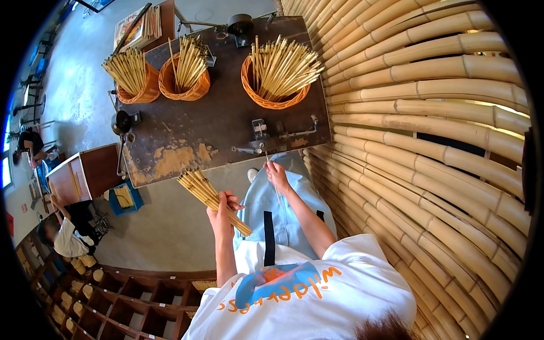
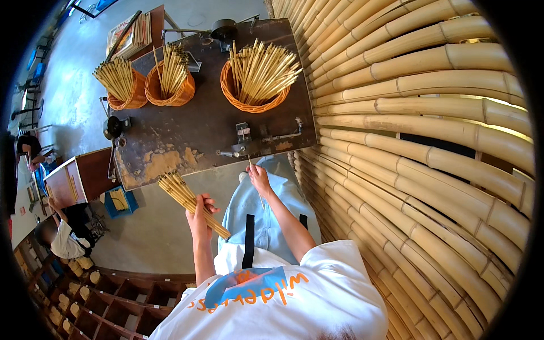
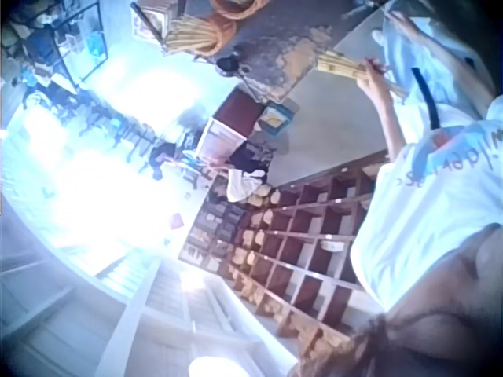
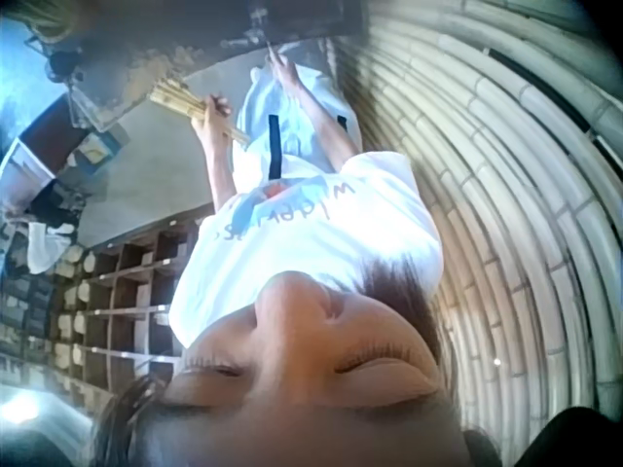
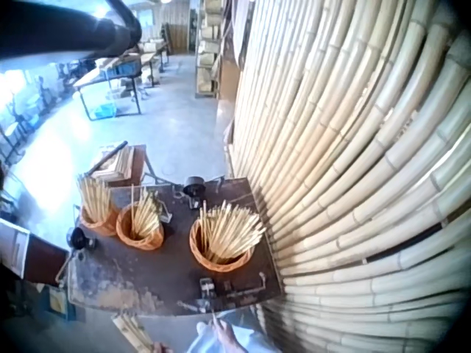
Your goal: The person sharpens bamboo sticks by inserting one end into a motorized grinder on a workbench, then places the finished sticks into a basket.
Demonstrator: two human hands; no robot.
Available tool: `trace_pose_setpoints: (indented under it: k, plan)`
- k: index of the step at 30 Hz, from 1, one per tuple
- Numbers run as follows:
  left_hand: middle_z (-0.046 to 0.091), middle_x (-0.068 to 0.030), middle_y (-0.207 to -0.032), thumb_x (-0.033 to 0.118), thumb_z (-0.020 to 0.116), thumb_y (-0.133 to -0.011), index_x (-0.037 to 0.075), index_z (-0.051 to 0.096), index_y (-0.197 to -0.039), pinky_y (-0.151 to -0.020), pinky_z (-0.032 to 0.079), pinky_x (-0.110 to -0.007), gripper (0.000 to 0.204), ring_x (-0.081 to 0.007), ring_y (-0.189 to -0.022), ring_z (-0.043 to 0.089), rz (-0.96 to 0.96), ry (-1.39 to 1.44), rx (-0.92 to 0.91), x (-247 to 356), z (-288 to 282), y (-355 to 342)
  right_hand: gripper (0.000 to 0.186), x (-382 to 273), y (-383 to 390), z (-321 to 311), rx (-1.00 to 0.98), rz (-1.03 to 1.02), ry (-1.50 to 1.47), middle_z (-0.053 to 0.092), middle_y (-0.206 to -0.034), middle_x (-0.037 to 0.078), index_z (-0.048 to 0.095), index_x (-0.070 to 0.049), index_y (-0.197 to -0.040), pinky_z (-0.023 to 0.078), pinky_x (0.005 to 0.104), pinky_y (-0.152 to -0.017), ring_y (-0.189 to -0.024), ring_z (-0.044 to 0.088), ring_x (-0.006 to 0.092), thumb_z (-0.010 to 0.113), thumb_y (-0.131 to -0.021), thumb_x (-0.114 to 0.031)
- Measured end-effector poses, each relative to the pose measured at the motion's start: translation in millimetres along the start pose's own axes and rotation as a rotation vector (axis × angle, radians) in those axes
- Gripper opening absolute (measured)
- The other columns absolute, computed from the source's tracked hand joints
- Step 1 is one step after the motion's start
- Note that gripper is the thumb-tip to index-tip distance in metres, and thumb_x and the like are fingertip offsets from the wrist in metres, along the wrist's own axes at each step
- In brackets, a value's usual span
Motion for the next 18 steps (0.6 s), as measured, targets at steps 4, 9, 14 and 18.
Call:
trace_pose_setpoints:
  k: [4, 9, 14, 18]
  plan:
    - [0.062, -0.0086, -0.079, 0.021, 0.049, -0.102, -0.003, 0.059, -0.101, -0.06, 0.058, -0.032, 0.026, -0.0129, -0.062, 0.057, -0.023, -0.039, -0.01, -3, -4, 8, 0.031, 0, -1, 0, 0.0, -0.021, -0.002, 0.036, -0.065, -0.007, 0.057, -0.007, -0.093, 0.023, 0.0195, -0.043, -0.05, 0.03, 0.0013, 0.048, -0.102, -0.036]
    - [0.062, -0.0083, -0.079, 0.022, 0.05, -0.102, -0.004, 0.059, -0.102, -0.06, 0.058, -0.031, 0.027, -0.0127, -0.062, 0.057, -0.038, -0.066, 0.002, -9, -13, 9, 0.031, 0, -2, 4, -0.01, -0.014, -0.027, 0.037, -0.065, -0.008, 0.057, -0.007, -0.092, 0.024, 0.0196, -0.043, -0.05, 0.03, 0.0013, 0.048, -0.102, -0.035]
    - [0.062, -0.0082, -0.079, 0.023, 0.05, -0.102, -0.003, 0.059, -0.102, -0.06, 0.058, -0.031, 0.028, -0.0127, -0.062, 0.057, -0.041, -0.047, 0.01, -9, -7, 0, 0.031, 6, -7, -2, -0.001, 0.004, -0.02, 0.038, -0.065, -0.007, 0.057, -0.007, -0.093, 0.026, 0.0193, -0.044, -0.051, 0.032, 0.0016, 0.048, -0.102, -0.034]
    - [0.062, -0.0082, -0.079, 0.023, 0.049, -0.102, -0.003, 0.059, -0.101, -0.06, 0.058, -0.031, 0.027, -0.0129, -0.062, 0.058, -0.048, -0.024, 0.014, -7, 5, -10, 0.032, 7, -6, -2, -0.015, -0.005, 0.005, 0.038, -0.065, -0.007, 0.057, -0.007, -0.093, 0.026, 0.0193, -0.044, -0.051, 0.033, 0.0018, 0.048, -0.102, -0.036]
Point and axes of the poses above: each hand's wrist, its own y-axis away from the middle knuckle, its own z-axis out of the palm, x = y × z, the point moved 2 cm from there along -y, towards the middle knuckle
